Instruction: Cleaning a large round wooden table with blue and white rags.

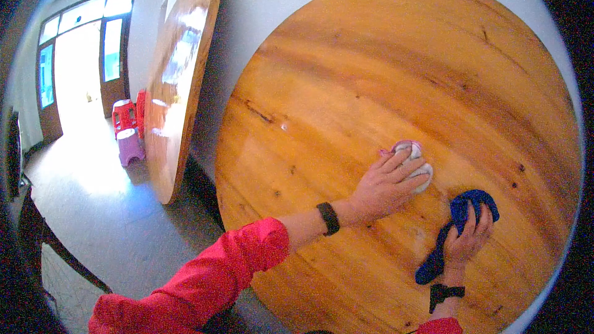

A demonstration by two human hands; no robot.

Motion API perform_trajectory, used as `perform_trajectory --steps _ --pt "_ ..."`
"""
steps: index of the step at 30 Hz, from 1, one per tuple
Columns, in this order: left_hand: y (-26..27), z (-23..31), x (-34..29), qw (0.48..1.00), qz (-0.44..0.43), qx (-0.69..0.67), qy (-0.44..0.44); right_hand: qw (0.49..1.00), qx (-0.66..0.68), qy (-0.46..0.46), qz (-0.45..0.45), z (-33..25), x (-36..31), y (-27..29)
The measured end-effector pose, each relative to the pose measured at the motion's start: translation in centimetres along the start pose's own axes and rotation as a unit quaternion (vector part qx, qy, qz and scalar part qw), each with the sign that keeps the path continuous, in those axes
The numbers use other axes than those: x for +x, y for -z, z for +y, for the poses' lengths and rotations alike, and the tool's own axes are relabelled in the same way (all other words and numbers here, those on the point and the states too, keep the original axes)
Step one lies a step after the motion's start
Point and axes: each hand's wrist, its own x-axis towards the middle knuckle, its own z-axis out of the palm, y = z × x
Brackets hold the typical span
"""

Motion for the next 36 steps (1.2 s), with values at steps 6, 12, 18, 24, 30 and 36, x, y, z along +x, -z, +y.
perform_trajectory --steps 6,12,18,24,30,36 --pt "2.3 -4.7 -3.1 0.997 -0.018 0.051 0.051 1.0 0.021 0.008 0.005 0.0 0.0 -0.6" --pt "5.9 -11.0 -7.8 0.982 0.044 0.057 0.175 1.0 -0.002 -0.001 -0.011 0.9 -0.6 -0.3" --pt "10.7 -18.2 -14.1 0.955 0.084 0.075 0.274 1.0 0.003 0.007 -0.012 0.5 -0.3 -0.1" --pt "13.2 -20.3 -18.1 0.925 0.114 0.138 0.335 0.999 -0.03 0.011 -0.01 0.7 -0.4 -0.2" --pt "11.6 -19.2 -17.4 0.898 0.138 0.146 0.393 1.0 -0.011 -0.011 -0.02 -0.2 -0.2 0.0" --pt "8.3 -14.0 -14.4 0.922 0.138 0.128 0.339 0.999 -0.015 -0.018 -0.022 -0.7 0.3 0.3"
